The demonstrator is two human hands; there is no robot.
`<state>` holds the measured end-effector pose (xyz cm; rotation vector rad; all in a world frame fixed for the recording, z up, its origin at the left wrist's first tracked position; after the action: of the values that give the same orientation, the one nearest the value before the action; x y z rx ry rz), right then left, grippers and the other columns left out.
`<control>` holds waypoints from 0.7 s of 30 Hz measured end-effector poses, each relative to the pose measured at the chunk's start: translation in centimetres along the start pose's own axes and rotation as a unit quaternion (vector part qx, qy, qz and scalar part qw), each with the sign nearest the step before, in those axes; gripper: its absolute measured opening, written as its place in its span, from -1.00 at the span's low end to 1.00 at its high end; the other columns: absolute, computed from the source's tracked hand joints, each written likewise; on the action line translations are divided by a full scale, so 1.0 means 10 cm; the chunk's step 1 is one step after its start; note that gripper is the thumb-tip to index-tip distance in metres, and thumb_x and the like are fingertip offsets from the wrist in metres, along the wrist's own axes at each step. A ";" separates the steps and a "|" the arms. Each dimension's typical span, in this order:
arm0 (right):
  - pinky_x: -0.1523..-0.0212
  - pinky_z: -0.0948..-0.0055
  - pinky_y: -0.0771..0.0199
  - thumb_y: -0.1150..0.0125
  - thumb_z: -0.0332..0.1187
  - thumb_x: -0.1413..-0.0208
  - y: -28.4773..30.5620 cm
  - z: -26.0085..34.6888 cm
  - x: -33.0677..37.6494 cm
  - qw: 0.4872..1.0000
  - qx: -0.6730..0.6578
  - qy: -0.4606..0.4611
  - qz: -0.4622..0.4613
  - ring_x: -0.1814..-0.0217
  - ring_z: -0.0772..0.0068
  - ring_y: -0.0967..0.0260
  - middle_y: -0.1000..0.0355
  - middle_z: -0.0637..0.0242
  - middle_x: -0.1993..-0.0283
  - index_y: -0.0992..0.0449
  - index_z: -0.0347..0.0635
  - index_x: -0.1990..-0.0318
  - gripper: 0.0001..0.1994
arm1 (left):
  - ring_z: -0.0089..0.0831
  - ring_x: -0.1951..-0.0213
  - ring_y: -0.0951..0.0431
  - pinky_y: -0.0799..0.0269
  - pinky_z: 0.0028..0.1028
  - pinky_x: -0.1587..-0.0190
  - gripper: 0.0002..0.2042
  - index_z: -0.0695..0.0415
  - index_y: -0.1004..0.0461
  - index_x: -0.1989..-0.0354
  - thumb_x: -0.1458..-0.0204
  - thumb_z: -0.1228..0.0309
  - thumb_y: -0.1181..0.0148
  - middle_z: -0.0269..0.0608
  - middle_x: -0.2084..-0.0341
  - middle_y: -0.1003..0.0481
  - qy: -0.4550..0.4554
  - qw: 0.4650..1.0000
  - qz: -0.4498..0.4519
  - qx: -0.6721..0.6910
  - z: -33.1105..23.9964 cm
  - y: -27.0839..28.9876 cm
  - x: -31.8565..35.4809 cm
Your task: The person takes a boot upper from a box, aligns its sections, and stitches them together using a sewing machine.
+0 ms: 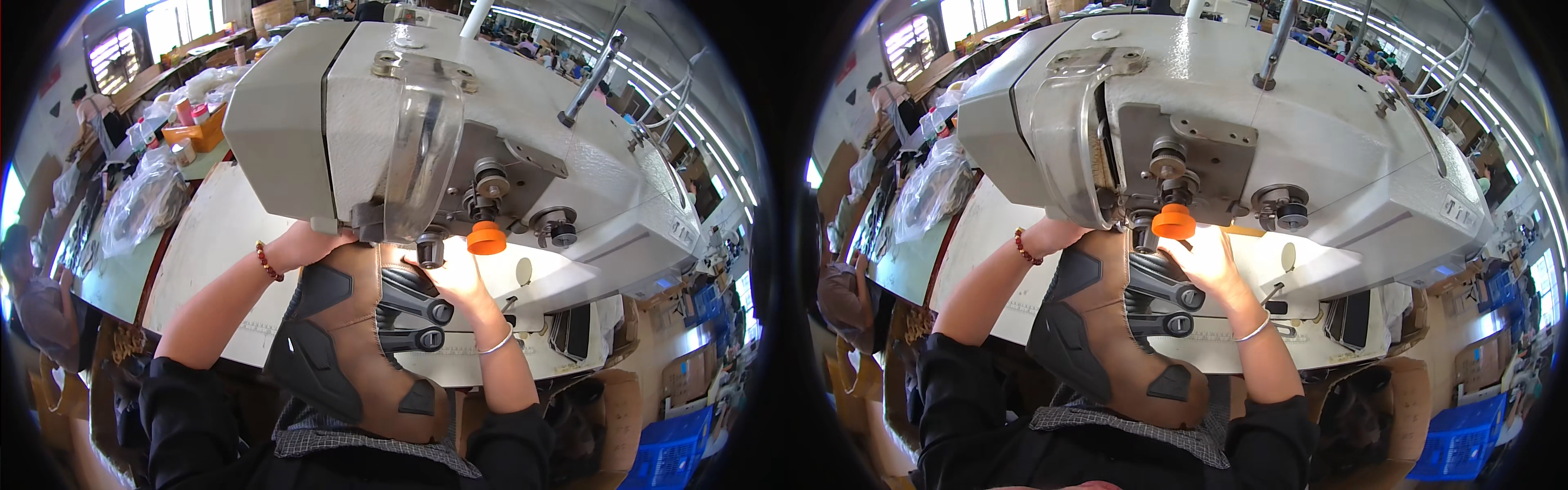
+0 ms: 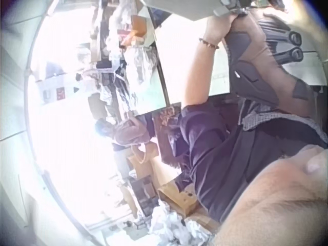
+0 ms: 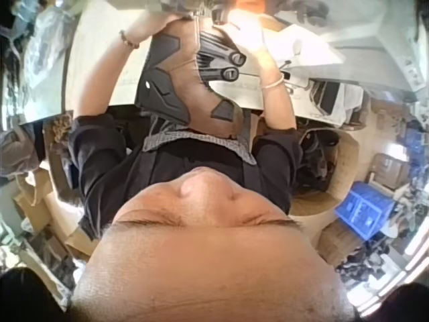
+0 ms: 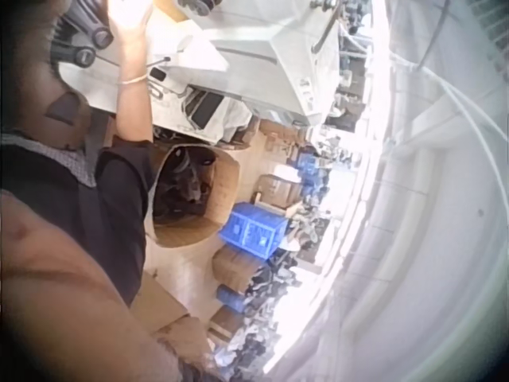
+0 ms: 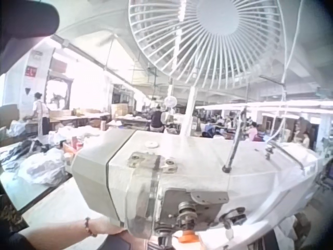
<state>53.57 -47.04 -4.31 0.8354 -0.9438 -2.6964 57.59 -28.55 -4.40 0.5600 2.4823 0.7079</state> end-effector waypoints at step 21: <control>0.31 0.36 -0.43 -0.32 -0.37 0.00 0.04 0.18 0.18 0.989 -0.071 -0.001 -0.131 0.39 0.15 -0.43 -0.48 0.15 0.40 -0.53 -0.29 0.32 -0.83 | -0.26 0.15 -0.55 -0.44 -0.34 0.06 -0.74 0.19 -0.52 0.09 -0.09 0.36 -0.18 -0.08 0.19 -0.57 -0.015 0.992 0.068 -0.107 -0.29 -0.02 -0.11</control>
<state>51.09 -47.01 -3.72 0.9890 -0.6721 -2.9427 56.76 -30.36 -2.01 0.6563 2.3190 0.9972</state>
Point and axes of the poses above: each hand's wrist, its own x-axis away from the middle knuckle, its own y-axis out of the back of the hand, z = x × y, the point moved 10 cm from there along -x, towards the middle knuckle
